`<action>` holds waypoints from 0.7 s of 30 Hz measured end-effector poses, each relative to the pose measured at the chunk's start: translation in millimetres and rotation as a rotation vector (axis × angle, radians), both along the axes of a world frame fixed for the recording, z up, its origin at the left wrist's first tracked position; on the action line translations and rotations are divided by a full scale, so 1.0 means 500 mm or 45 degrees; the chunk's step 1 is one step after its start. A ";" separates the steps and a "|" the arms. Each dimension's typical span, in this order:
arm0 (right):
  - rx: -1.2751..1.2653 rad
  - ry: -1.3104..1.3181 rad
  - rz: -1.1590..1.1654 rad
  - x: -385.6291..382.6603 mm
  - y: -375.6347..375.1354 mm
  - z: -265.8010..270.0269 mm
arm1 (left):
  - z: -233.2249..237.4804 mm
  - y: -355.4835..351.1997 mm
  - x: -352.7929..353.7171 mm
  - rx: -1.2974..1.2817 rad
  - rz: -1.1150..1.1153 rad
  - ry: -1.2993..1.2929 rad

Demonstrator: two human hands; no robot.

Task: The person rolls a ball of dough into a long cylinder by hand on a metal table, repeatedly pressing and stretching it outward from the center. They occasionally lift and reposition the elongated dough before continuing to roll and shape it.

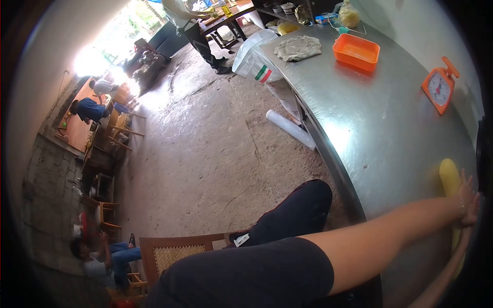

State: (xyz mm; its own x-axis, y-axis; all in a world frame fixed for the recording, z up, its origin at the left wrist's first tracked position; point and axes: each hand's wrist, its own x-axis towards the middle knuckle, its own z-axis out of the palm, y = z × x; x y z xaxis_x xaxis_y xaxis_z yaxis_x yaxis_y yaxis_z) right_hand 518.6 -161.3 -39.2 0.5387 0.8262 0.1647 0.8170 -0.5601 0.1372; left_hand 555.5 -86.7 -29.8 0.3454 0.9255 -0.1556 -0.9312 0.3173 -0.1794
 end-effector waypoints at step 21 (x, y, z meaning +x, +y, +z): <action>-0.054 0.098 -0.068 -0.008 0.101 0.031 | -0.096 0.079 0.191 0.196 0.341 0.348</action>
